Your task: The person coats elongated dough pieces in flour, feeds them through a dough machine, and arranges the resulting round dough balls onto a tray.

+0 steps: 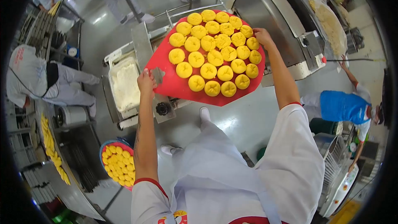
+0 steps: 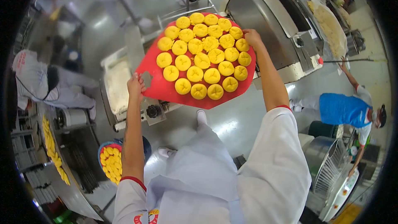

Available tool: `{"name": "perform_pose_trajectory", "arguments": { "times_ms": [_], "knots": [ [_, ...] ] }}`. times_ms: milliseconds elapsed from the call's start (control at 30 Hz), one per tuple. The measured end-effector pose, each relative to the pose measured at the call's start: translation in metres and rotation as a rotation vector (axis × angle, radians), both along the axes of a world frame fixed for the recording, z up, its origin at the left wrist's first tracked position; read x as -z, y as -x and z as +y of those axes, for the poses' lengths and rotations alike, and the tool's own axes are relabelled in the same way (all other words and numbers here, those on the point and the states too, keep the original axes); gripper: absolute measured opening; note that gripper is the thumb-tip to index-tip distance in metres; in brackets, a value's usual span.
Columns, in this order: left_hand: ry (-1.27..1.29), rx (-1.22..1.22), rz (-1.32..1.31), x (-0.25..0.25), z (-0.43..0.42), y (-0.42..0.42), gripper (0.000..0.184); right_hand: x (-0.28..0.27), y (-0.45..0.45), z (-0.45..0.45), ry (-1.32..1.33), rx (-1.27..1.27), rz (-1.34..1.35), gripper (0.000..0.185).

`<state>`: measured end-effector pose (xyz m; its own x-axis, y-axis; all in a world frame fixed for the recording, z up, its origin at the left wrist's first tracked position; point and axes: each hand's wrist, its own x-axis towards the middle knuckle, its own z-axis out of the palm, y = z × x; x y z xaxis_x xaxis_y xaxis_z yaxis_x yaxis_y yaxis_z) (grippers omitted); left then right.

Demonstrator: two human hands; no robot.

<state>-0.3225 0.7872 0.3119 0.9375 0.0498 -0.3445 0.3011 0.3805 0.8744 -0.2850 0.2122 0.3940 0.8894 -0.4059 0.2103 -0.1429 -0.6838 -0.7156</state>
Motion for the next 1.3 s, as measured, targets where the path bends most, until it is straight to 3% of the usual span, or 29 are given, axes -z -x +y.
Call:
{"name": "perform_pose_trajectory", "arguments": {
  "times_ms": [67, 100, 133, 200, 233, 267, 300, 333, 400, 467, 500, 533, 600, 667, 733, 800, 900, 1000, 1100, 1200, 1300],
  "knots": [
    [0.054, 0.011, 0.057, -0.001, 0.005, 0.012, 0.027, -0.034, 0.043, 0.024, 0.424, 0.017, -0.178, 0.039],
    [0.047, 0.073, 0.007, 0.01, 0.004, 0.013, 0.028, -0.067, 0.062, 0.038, 0.457, 0.125, -0.176, 0.039],
    [0.038, 0.1, -0.046, 0.021, 0.008, 0.016, 0.03, -0.088, 0.088, 0.055, 0.105, -0.001, -0.314, 0.042],
    [-0.39, 0.244, -0.21, -0.026, 0.031, 0.072, 0.042, -0.137, 0.179, 0.15, 0.597, -0.295, -0.417, 0.042],
    [-0.275, 0.066, -0.217, -0.028, 0.041, 0.089, 0.041, -0.184, 0.174, 0.198, -0.188, -0.075, -0.338, 0.041],
    [-0.166, -0.108, -0.243, -0.031, 0.049, 0.108, 0.04, -0.17, 0.201, 0.236, -0.332, -0.183, -0.337, 0.035],
    [-0.023, -0.105, -0.273, -0.034, 0.097, 0.145, 0.04, -0.163, 0.217, 0.327, -0.527, -0.247, -0.368, 0.032],
    [0.136, -0.08, -0.319, -0.029, 0.135, 0.194, 0.041, -0.118, 0.231, 0.351, -0.439, -0.56, -0.288, 0.03],
    [0.254, -0.118, -0.038, 0.041, 0.219, 0.316, 0.042, -0.054, 0.298, 0.494, -0.742, -0.967, -0.127, 0.028],
    [0.157, -0.477, 0.228, 0.117, 0.296, 0.456, 0.033, -0.02, 0.387, 0.662, -0.541, -1.171, 0.454, 0.031],
    [0.174, -0.792, 0.281, 0.183, 0.331, 0.533, 0.028, 0.017, 0.413, 0.728, -0.289, -1.361, 0.522, 0.03],
    [0.083, -1.11, 0.259, 0.17, 0.29, 0.547, 0.025, 0.038, 0.339, 0.713, -0.464, -1.469, 0.571, 0.029],
    [-0.054, -1.497, 0.477, 0.234, 0.342, 0.6, 0.02, 0.103, 0.286, 0.782, -0.211, -1.483, 0.687, 0.027],
    [0.005, -1.818, 0.478, 0.339, 0.41, 0.715, 0.025, 0.184, 0.272, 0.872, 0.063, -1.461, 0.526, 0.027],
    [-0.773, -1.443, 1.0, 0.347, 0.472, 0.736, 0.048, 0.265, 0.244, 0.945, 0.237, -1.523, 0.317, 0.03],
    [-0.881, -1.367, 1.107, 0.352, 0.535, 0.734, 0.068, 0.319, 0.23, 1.016, 0.21, -1.48, 0.236, 0.031],
    [0.004, -1.402, 1.114, 0.355, 0.568, 0.701, 0.067, 0.377, 0.225, 1.062, 0.358, -1.404, 0.295, 0.03],
    [-0.747, -1.411, 1.317, 0.371, 0.552, 0.679, 0.068, 0.384, 0.233, 1.09, 0.477, -1.401, 0.263, 0.029],
    [-0.823, -1.411, 1.331, 0.368, 0.555, 0.679, 0.07, 0.387, 0.243, 1.087, 0.527, -1.365, 0.275, 0.029],
    [-0.736, -1.332, 1.342, 0.349, 0.579, 0.682, 0.069, 0.398, 0.25, 1.078, 0.472, -1.318, 0.201, 0.029],
    [-0.682, -1.393, 1.125, 0.352, 0.588, 0.688, 0.066, 0.405, 0.236, 1.052, 0.311, -1.377, 0.294, 0.031]
  ]
}}
